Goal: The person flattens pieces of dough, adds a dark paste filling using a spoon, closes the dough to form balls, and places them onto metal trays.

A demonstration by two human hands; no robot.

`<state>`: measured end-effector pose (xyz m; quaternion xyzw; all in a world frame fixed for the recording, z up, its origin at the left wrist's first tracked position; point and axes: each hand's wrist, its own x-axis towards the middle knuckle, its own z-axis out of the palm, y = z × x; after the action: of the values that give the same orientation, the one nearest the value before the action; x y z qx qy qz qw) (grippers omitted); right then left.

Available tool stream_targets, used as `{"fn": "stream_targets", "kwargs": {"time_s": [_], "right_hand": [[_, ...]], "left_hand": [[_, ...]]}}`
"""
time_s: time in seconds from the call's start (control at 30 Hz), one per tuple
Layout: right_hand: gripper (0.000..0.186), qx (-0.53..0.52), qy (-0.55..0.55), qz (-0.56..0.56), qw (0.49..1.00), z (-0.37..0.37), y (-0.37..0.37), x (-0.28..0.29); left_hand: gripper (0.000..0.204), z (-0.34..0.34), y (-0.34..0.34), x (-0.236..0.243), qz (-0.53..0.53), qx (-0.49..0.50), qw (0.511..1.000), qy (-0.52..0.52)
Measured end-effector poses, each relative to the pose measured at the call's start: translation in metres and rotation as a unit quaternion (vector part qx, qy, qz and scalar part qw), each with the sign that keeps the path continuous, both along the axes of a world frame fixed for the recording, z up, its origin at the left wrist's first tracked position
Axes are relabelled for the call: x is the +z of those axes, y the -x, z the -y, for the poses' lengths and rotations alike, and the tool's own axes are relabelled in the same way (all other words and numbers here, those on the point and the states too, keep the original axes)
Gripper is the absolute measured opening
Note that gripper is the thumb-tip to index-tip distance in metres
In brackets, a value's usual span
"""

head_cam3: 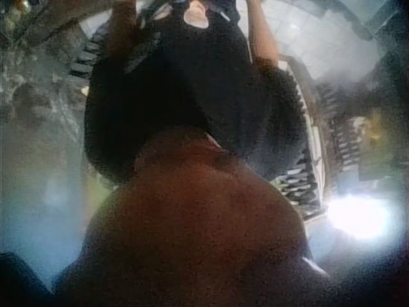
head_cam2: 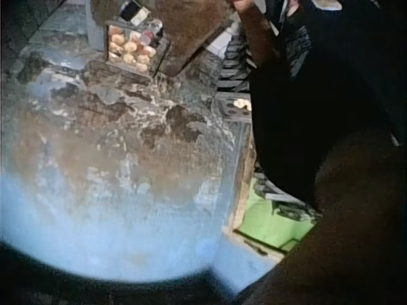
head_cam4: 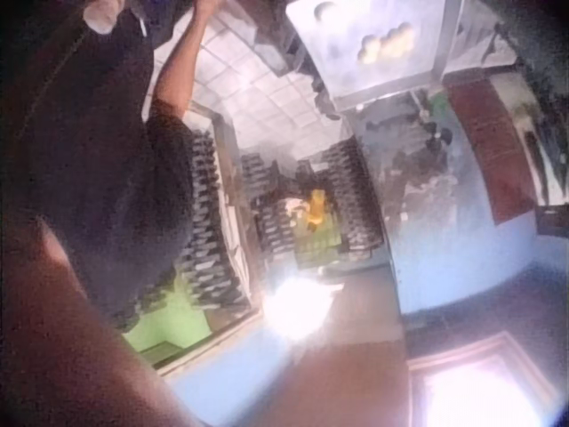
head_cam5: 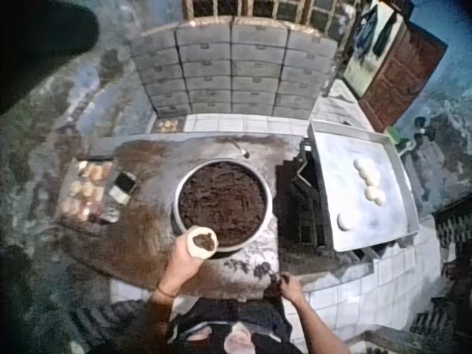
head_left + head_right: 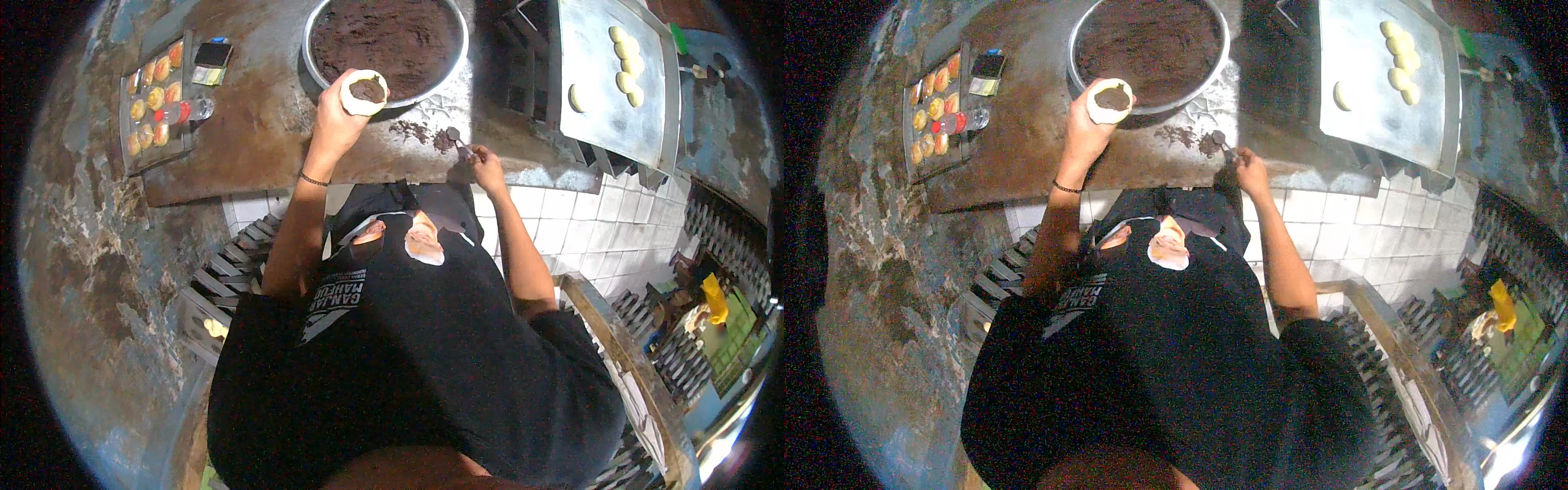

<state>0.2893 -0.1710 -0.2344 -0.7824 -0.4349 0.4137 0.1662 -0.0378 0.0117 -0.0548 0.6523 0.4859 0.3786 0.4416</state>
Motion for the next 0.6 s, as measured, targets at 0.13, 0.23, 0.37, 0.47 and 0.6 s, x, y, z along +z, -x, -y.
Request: {"fn": "stream_targets", "kwargs": {"time_s": [0.13, 0.23, 0.37, 0.47, 0.6], "right_hand": [[0.051, 0.139, -0.092, 0.172, 0.971, -0.037, 0.032, 0.089], [0.072, 0.155, -0.225, -0.076, 0.959, -0.088, 0.068, 0.21], [0.08, 0.277, -0.312, -0.044, 0.908, -0.117, 0.097, 0.285], [0.069, 0.305, -0.299, -0.043, 0.903, -0.125, 0.1, 0.29], [0.042, 0.266, -0.255, -0.167, 0.915, -0.135, 0.093, 0.292]], "left_hand": [[0.033, 0.014, -0.008, 0.011, 0.008, -0.059, 0.998, 0.024], [0.033, 0.021, -0.014, 0.026, 0.017, -0.106, 0.992, 0.065], [0.043, 0.021, -0.023, 0.032, 0.015, -0.16, 0.985, 0.07], [0.045, 0.017, -0.024, 0.042, 0.022, -0.195, 0.978, 0.077], [0.044, 0.011, -0.015, 0.051, 0.06, -0.234, 0.96, 0.144]]}}
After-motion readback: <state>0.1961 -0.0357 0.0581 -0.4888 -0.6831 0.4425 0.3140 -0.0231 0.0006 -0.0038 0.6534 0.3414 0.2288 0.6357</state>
